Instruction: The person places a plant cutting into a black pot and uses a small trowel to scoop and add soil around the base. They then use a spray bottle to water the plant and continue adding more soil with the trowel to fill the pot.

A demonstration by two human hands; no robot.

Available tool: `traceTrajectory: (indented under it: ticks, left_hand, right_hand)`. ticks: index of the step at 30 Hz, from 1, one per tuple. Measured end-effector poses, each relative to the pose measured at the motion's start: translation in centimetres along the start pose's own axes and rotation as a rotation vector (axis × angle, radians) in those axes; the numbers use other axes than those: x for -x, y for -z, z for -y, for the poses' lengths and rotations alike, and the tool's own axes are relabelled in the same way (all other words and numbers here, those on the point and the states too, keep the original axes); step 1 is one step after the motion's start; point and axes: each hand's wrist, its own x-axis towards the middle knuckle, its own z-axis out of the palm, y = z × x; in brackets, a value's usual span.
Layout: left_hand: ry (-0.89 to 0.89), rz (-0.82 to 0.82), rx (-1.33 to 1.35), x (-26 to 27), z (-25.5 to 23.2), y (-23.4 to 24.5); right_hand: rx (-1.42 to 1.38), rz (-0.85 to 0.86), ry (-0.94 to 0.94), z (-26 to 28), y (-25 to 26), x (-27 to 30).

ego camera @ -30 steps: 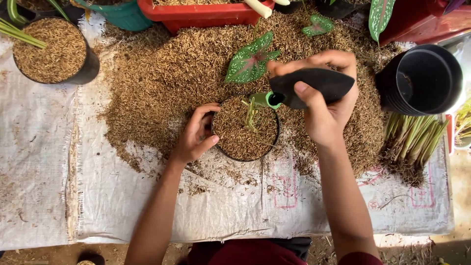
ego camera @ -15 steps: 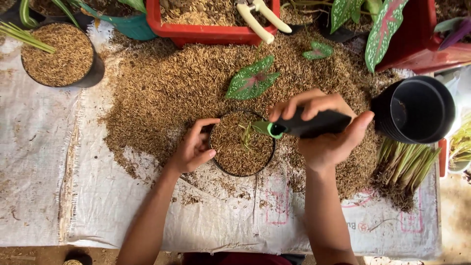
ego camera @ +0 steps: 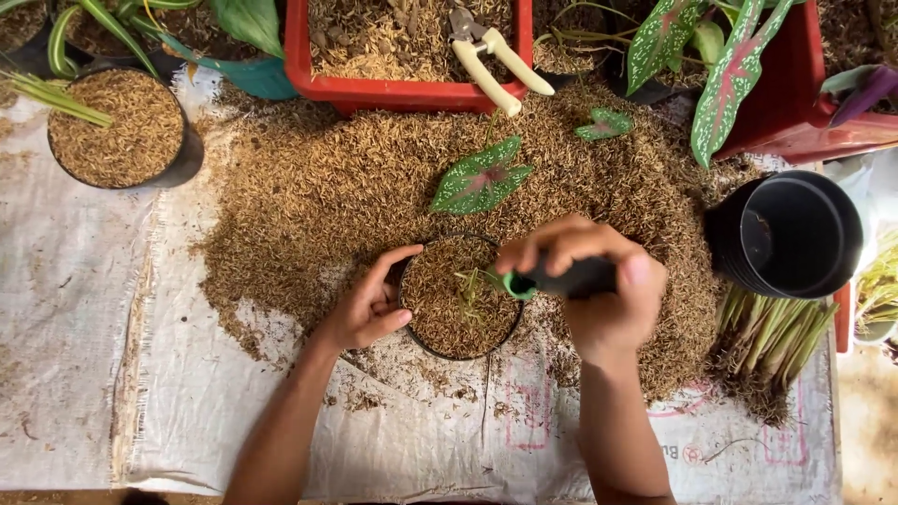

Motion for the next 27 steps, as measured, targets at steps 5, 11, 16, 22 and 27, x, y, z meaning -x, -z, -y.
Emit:
traceTrajectory:
  ticks: [5, 11, 16, 22, 27]
  left_hand:
    - [-0.008, -0.004, -0.026, 0.3, 0.1, 0.0]
    - [0.012, 0.006, -0.004, 0.1, -0.3, 0.1]
    - [0.009, -0.005, -0.019, 0.2, -0.1, -0.1]
    - [0.015, 0.011, 0.134, 0.4, 0.2, -0.3]
    - [-0.003, 0.017, 0.168, 0.4, 0.6, -0.3]
  right_hand:
    - [-0.058, -0.043, -0.045, -0.4, 0.0, 0.1]
    - [-0.023, -0.029, -0.02, 0.9, 0.0, 0.0]
    - [0.079, -0.092, -0.1, 0.0, -0.5, 0.2]
    - [0.073, -0.007, 0.009, 0.3, -0.9, 0.4]
    - [0.016, -0.039, 0.0, 1.8, -0.9, 0.4]
